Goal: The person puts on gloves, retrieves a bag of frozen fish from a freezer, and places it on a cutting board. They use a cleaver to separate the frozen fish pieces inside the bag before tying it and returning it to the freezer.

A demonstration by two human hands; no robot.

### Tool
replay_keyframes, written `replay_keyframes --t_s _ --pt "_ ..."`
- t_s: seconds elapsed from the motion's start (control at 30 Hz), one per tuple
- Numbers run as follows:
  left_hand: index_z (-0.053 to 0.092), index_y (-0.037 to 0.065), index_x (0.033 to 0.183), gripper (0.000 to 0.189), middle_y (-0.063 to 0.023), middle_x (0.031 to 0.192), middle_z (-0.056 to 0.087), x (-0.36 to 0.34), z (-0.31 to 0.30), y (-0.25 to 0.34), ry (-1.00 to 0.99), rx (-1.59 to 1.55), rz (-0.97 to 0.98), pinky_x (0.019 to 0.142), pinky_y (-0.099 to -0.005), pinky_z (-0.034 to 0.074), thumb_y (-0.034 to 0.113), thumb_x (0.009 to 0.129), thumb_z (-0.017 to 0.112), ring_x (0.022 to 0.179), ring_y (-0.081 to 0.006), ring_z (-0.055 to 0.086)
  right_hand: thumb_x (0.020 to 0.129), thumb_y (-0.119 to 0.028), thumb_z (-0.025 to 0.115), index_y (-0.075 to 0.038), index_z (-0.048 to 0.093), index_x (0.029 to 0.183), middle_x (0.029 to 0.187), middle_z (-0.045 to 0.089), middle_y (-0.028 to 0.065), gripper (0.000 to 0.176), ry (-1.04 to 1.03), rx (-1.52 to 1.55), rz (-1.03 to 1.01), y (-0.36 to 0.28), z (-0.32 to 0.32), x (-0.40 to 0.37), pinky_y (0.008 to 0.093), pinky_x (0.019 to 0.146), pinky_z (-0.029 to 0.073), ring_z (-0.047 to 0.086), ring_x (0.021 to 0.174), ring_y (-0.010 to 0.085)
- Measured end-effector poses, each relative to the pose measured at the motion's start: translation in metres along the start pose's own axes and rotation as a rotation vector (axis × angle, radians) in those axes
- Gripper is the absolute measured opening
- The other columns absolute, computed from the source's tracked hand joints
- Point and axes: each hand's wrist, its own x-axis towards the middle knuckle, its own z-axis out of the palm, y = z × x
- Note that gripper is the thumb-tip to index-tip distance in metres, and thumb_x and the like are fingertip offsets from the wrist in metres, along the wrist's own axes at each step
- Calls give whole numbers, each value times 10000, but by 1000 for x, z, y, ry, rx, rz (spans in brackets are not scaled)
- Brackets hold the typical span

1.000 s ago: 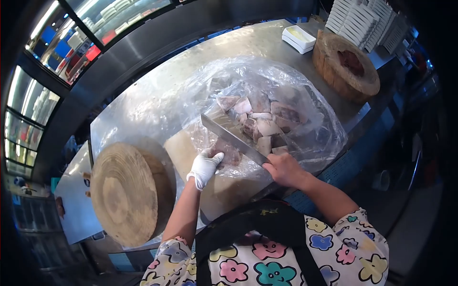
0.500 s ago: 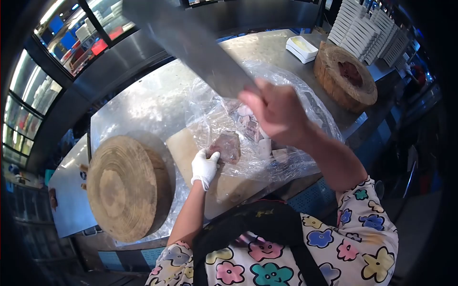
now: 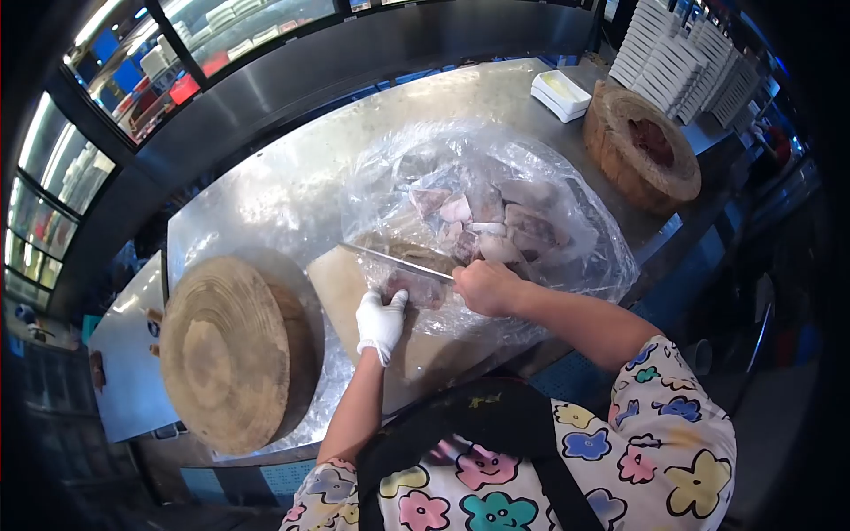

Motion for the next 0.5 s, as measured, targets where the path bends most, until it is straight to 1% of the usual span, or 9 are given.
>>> replay_keyframes --t_s 0.07,0.13,0.2,0.27,0.3,0.33,0.4,0.47,0.5 --pt "650 -25 927 219 -87 760 671 -9 -8 13 59 -5 55 601 -271 488 175 852 699 627 -119 610 819 -78 529 15 628 937 867 659 248 180 11 -22 -32 -1 -4 -5 484 775 504 651 855 410" --pt "639 -20 921 202 -65 747 650 -14 -12 14 60 -306 48 617 -274 486 160 856 703 662 -119 604 800 -59 525 14 627 943 866 659 247 190 -5 -38 -56 -3 -13 -14 486 774 504 652 855 407" --pt "625 -15 917 220 -64 736 643 -22 -26 37 35 -282 -42 580 -274 479 185 864 700 637 -119 594 764 -31 519 15 636 932 884 663 244 210 -12 -21 -43 -9 -29 -20 484 786 506 654 868 404" --pt "610 -13 915 250 -72 744 648 -15 -3 10 16 83 93 540 -268 473 215 867 701 603 -106 591 765 -33 517 13 643 921 893 665 241 206 -98 -27 1 -2 -17 -6 481 788 510 654 879 402" --pt "611 -17 920 266 -86 758 662 -8 21 -23 2 -60 55 525 -278 478 226 863 702 583 -118 605 767 -36 516 11 650 910 902 667 239 202 -167 -39 43 0 -12 0 478 789 513 654 890 400" --pt "600 -22 901 272 -85 734 659 -6 20 -16 84 -43 123 513 -281 476 228 863 702 564 -113 601 767 -36 516 11 650 910 902 667 239 202 -138 -58 40 3 -19 10 478 789 513 654 890 400" --pt "593 -17 882 263 -76 707 646 -2 12 -15 30 -20 13 496 -280 466 222 865 701 548 -108 584 774 -49 523 8 662 894 913 671 235 192 -87 -1 -49 -2 -6 8 474 782 520 655 910 394" --pt "597 -7 865 250 -70 702 641 -5 4 -8 -5 -79 -10 490 -277 461 220 865 701 542 -101 571 783 -61 527 1 662 900 917 669 239 190 -89 -32 -37 -5 -3 11 474 771 524 654 920 388" --pt "617 -13 870 255 -106 718 657 -7 -2 -4 -17 -125 -101 567 -308 482 223 849 710 597 -156 606 789 -67 529 -1 661 910 930 667 240 191 -85 -25 -60 -7 -3 11 473 772 524 654 922 387"
